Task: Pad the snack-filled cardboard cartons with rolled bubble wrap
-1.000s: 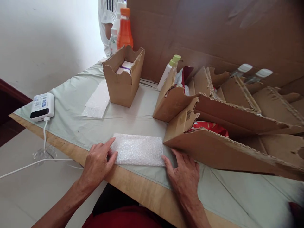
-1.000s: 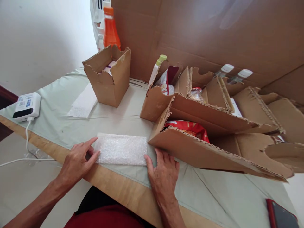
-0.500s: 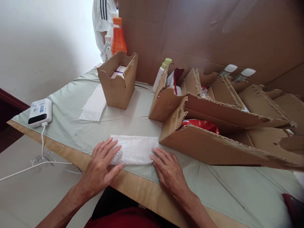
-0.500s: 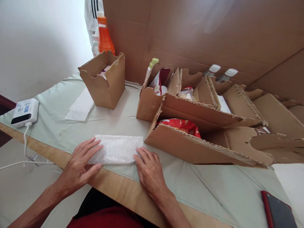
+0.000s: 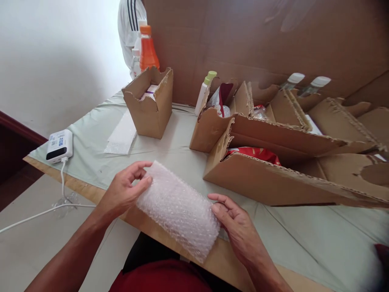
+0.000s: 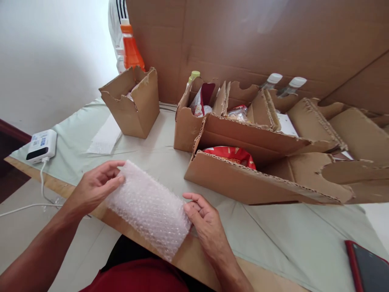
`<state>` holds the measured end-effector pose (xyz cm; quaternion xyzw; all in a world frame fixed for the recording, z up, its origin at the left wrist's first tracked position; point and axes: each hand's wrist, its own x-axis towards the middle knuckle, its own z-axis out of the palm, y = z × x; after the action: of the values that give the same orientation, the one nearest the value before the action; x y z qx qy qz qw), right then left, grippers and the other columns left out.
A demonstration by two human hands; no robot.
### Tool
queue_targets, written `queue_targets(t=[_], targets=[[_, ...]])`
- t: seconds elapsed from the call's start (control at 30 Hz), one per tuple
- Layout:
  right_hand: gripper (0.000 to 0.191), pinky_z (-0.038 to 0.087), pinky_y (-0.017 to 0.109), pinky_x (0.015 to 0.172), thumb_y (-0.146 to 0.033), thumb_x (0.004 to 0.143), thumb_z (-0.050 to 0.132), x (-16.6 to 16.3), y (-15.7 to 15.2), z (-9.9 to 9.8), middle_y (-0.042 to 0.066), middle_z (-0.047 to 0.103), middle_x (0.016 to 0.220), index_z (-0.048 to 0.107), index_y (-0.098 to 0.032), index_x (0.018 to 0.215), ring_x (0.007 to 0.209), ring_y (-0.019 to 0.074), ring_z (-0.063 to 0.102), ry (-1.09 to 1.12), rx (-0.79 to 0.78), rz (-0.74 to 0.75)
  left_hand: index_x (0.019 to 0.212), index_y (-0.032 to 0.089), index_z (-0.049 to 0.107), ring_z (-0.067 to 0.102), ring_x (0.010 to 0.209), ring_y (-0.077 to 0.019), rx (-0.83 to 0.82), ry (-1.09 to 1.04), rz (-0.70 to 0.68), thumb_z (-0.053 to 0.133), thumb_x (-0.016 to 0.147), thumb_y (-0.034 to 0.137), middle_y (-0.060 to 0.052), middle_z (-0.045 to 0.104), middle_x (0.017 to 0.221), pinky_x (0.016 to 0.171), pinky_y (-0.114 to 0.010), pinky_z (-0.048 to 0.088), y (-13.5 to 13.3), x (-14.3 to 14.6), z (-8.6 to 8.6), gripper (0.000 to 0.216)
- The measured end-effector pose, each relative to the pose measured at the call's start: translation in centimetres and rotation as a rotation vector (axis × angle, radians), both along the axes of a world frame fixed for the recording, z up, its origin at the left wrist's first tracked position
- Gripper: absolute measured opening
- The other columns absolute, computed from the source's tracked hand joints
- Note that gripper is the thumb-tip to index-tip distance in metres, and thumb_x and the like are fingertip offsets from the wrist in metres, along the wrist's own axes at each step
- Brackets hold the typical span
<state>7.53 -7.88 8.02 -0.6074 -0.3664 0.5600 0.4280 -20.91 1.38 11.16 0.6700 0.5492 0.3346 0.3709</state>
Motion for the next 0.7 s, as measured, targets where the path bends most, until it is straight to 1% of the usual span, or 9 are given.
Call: queue_targets(t=[0.07,0.13,0.2,0.27,0.33,0.4,0.47,0.6,0.7], targets=[[0.053,0.046,0.026,0.053,-0.058,0.084,0.069,-0.1,-0.5,-0.6,-0.004,0.061,0.071,0.061,-0.02,0.12,0.051,0.0113,0.056,0.016,-0.077,0.043,0.122,0.02,0.067,0.061,0.07,-0.0151,0.045,0.164,-0.076,0.056,0.089,0.033,0.002,0.064,0.075,0.06,-0.024,0.046,2.2,1.4,-0.3,0.037],[0.059,0.049,0.028,0.055,-0.055,0.086,0.067,-0.3,-1.3,-1.1,-0.003,0.065,0.08,0.054,-0.021,0.133,0.048,0.0103,0.057,0.001,-0.091,0.076,0.121,0.019,0.068,0.061,0.07,-0.0159,0.051,0.333,-0.182,0.053,0.088,0.028,0.002,0.065,0.075,0.064,-0.026,0.046,4.4,2.8,-1.1,0.038],[0.063,0.053,0.029,0.061,-0.05,0.089,0.064,-0.4,-2.1,-1.5,0.003,0.069,0.096,0.047,-0.024,0.143,0.061,0.0133,0.065,-0.025,-0.029,0.103,0.12,0.017,0.069,0.06,0.067,-0.0166,0.039,0.42,-0.246,0.053,0.085,0.022,0.001,0.065,0.072,0.065,-0.028,0.046,6.3,4.0,-2.0,0.039],[0.059,0.057,0.031,0.067,-0.041,0.091,0.06,-0.4,-2.7,-1.8,0.008,0.071,0.108,0.046,-0.026,0.147,0.082,0.0183,0.07,-0.099,0.064,0.162,0.12,0.015,0.07,0.06,0.066,-0.0176,0.04,0.457,-0.28,0.054,0.082,0.02,0.001,0.066,0.07,0.065,-0.029,0.046,7.7,4.8,-2.4,0.041],[0.053,0.058,0.03,0.069,-0.031,0.093,0.054,-0.4,-3.2,-2.1,0.006,0.071,0.103,0.049,-0.028,0.146,0.087,0.0192,0.07,-0.278,0.173,0.261,0.119,0.016,0.07,0.062,0.068,-0.0187,0.059,0.494,-0.311,0.054,0.082,0.019,0.0,0.067,0.071,0.066,-0.029,0.046,8.6,5.3,-2.4,0.041],[0.056,0.058,0.03,0.068,-0.02,0.093,0.048,-0.5,-3.5,-2.5,0.005,0.07,0.096,0.048,-0.028,0.148,0.077,0.0173,0.069,-0.53,0.306,0.355,0.119,0.017,0.071,0.063,0.069,-0.0194,0.081,0.528,-0.34,0.054,0.082,0.018,-0.001,0.067,0.072,0.067,-0.029,0.046,9.4,5.5,-2.1,0.041],[0.059,0.058,0.032,0.068,-0.015,0.092,0.045,-0.6,-3.5,-2.8,0.006,0.07,0.099,0.045,-0.028,0.15,0.074,0.018,0.067,-0.801,0.444,0.375,0.118,0.018,0.072,0.064,0.069,-0.0196,0.096,0.559,-0.373,0.054,0.081,0.017,0.0,0.067,0.07,0.068,-0.029,0.046,10.0,5.6,-1.6,0.041],[0.051,0.059,0.044,0.077,-0.018,0.091,0.052,-0.9,-2.9,-2.5,0.015,0.068,0.115,0.051,-0.022,0.142,0.094,0.0285,0.068,-1.201,0.651,0.309,0.117,0.019,0.073,0.066,0.072,-0.0203,0.114,0.603,-0.422,0.055,0.082,0.017,-0.001,0.069,0.072,0.071,-0.029,0.047,10.9,5.8,-1.2,0.04],[0.053,0.055,0.051,0.09,-0.02,0.091,0.056,-1.7,-2.0,-1.2,0.021,0.055,0.143,0.05,-0.02,0.143,0.123,0.035,0.059,-1.222,0.774,0.388,0.119,0.018,0.073,0.069,0.077,-0.0221,0.133,0.628,-0.436,0.056,0.084,0.016,-0.003,0.073,0.077,0.073,-0.029,0.048,11.1,6.0,-1.7,0.04]])
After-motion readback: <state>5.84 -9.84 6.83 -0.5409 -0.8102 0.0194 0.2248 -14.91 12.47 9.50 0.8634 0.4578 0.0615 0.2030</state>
